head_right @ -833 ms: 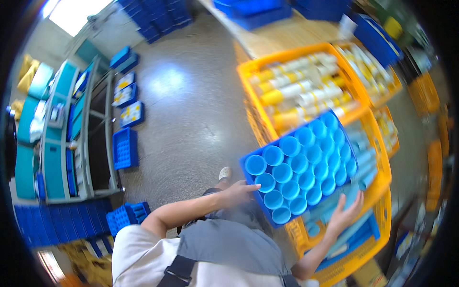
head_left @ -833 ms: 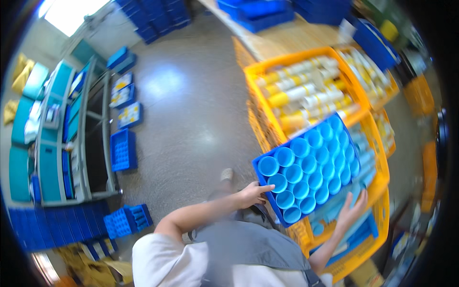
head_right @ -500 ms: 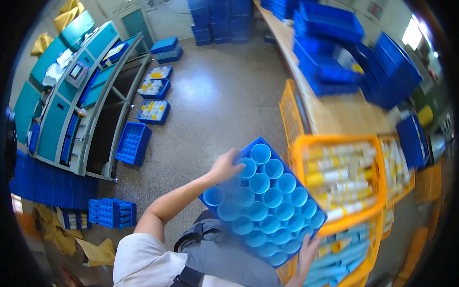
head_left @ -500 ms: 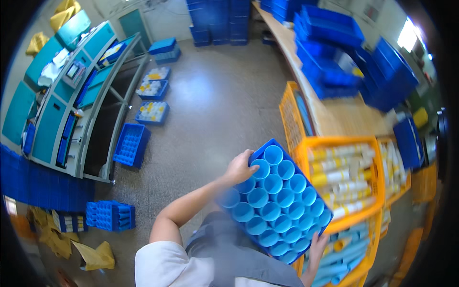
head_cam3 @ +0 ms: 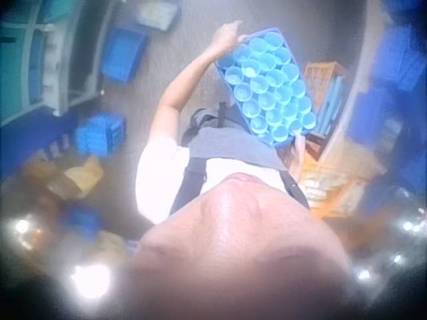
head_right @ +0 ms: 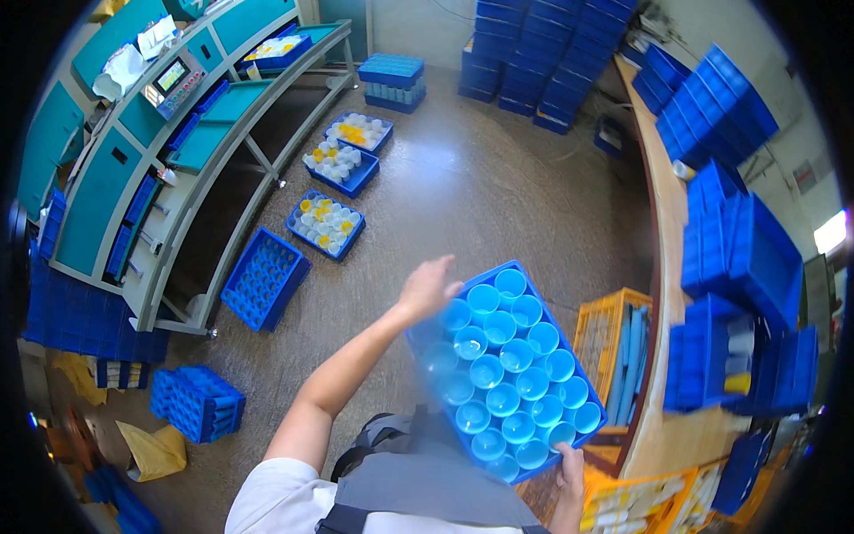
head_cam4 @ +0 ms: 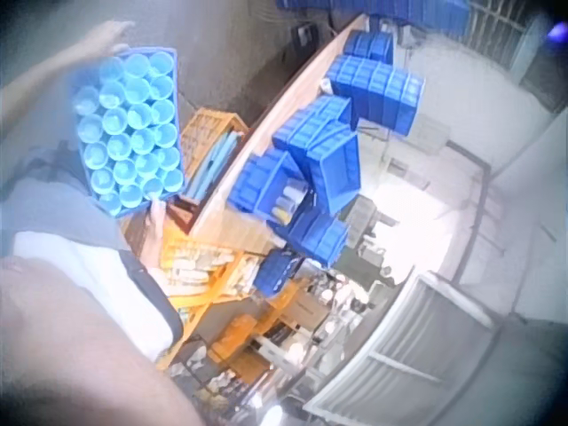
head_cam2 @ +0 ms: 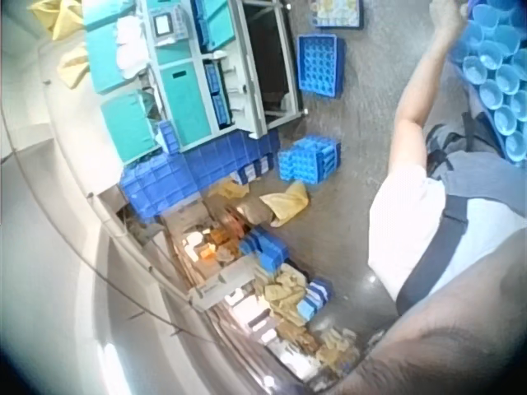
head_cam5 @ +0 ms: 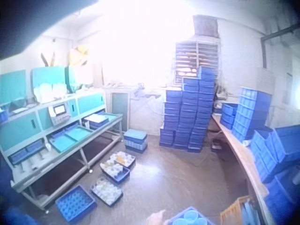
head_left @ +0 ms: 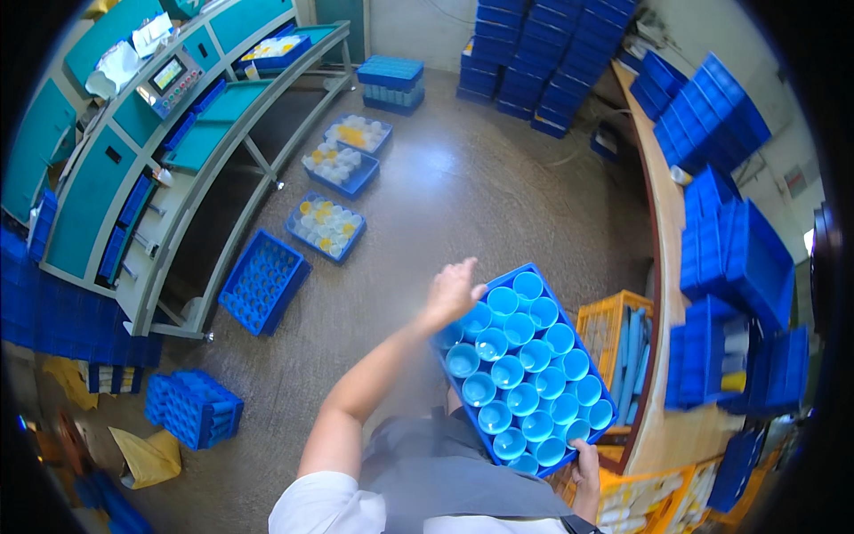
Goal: The person sorts small plastic cups from a blue tray into other blue trays on the floor. They handle the cups by hand, separating them into groups and arranging them in the trays.
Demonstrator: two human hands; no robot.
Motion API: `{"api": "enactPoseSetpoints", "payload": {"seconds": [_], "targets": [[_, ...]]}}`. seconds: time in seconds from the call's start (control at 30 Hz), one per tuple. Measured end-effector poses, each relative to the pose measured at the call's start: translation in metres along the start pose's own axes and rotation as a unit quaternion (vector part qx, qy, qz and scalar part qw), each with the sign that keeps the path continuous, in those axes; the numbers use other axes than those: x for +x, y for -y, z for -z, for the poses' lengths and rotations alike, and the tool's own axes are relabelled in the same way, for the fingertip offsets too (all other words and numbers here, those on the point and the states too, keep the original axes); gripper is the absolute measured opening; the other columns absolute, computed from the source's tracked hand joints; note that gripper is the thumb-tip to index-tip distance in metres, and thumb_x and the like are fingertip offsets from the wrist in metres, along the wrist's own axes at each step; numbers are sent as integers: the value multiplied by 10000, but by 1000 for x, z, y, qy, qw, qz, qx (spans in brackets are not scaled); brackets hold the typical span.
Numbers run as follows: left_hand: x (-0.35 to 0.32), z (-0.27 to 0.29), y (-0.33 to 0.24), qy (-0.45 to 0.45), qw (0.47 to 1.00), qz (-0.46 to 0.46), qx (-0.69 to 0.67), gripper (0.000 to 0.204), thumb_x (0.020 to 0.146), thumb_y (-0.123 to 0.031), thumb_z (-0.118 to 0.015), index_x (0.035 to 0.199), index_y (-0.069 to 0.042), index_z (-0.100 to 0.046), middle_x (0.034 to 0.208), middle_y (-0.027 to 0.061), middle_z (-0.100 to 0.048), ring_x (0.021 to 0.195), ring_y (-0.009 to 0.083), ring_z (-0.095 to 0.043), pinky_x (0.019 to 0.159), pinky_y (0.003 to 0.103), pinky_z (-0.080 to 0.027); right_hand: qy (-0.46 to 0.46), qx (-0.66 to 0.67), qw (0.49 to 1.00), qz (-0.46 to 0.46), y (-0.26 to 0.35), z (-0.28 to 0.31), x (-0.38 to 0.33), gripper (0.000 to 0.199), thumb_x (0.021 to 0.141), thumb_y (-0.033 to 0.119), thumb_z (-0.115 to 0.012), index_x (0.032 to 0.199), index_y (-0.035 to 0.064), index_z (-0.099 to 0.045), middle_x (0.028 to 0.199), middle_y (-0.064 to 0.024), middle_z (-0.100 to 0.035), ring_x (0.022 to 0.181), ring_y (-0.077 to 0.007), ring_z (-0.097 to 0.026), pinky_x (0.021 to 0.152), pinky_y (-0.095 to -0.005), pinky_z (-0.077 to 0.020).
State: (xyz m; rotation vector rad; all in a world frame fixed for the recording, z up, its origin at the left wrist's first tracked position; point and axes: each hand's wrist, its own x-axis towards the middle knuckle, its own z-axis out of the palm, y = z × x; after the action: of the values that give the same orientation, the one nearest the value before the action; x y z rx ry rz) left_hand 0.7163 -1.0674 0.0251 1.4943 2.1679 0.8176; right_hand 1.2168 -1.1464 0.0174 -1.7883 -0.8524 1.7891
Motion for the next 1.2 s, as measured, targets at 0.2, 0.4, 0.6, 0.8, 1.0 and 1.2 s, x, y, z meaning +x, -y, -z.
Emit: {"api": "enactPoseSetpoints", "payload": {"seconds": [0.2, 0.4, 0.6, 0.8, 1.0, 1.2], "targets": [[144, 38, 309, -97, 950, 292, -59, 651, 856, -355, -727, 1370, 14, -574, 1321, 247, -640, 1222, 390, -623, 1042, 458, -488, 19, 68, 997, 19, 167, -165, 268, 452, 826, 120, -604, 1261, 17, -535, 1104, -112, -666, 901, -243, -689, 716, -426, -639], [-51, 51, 481, -345, 521, 716, -312, 346, 907, -179, -614, 1180, 25, -676, 1070, 143, -701, 965, 283, -676, 748, 451, -559, 52, 46, 995, -71, 393, -381, 460, 425, 884, 172, -580, 1286, 49, -522, 1157, -118, -629, 906, -229, -651, 651, -360, -602], [-85, 19, 425, -324, 184, 889, -267, 395, 947, -174, -534, 1264, 39, -636, 1194, 206, -676, 1030, 311, -679, 922, 455, -541, 138, 69, 988, -20, 560, -651, 622, 377, 908, 193, -600, 1254, 53, -549, 1138, -90, -640, 990, -211, -655, 747, -350, -629], [267, 40, 505, -357, 293, 734, -498, 554, 1019, -459, -447, 1380, -44, -519, 1263, 205, -634, 1136, 355, -628, 899, 490, -532, 165, 79, 982, -50, 721, -932, 749, 269, 917, 202, -610, 1132, 43, -578, 994, -84, -674, 777, -194, -672, 602, -303, -608], [671, 248, 592, -355, 694, 458, -427, 495, 985, -270, -691, 1395, -37, -540, 1149, 114, -705, 965, 174, -664, 865, 324, -531, 242, -11, 969, -56, 851, -1233, 885, 352, 958, 229, -548, 1236, 13, -551, 1090, -130, -687, 865, -244, -694, 619, -351, -630], [773, 292, 567, -495, 607, 456, -422, 449, 1016, -220, -650, 1400, -18, -533, 1109, 125, -687, 1027, 180, -660, 921, 328, -524, 292, -140, 946, -32, 919, -1565, 1017, 314, 971, 268, -461, 1060, -19, -553, 880, -147, -650, 615, -275, -627, 400, -354, -501]]}}
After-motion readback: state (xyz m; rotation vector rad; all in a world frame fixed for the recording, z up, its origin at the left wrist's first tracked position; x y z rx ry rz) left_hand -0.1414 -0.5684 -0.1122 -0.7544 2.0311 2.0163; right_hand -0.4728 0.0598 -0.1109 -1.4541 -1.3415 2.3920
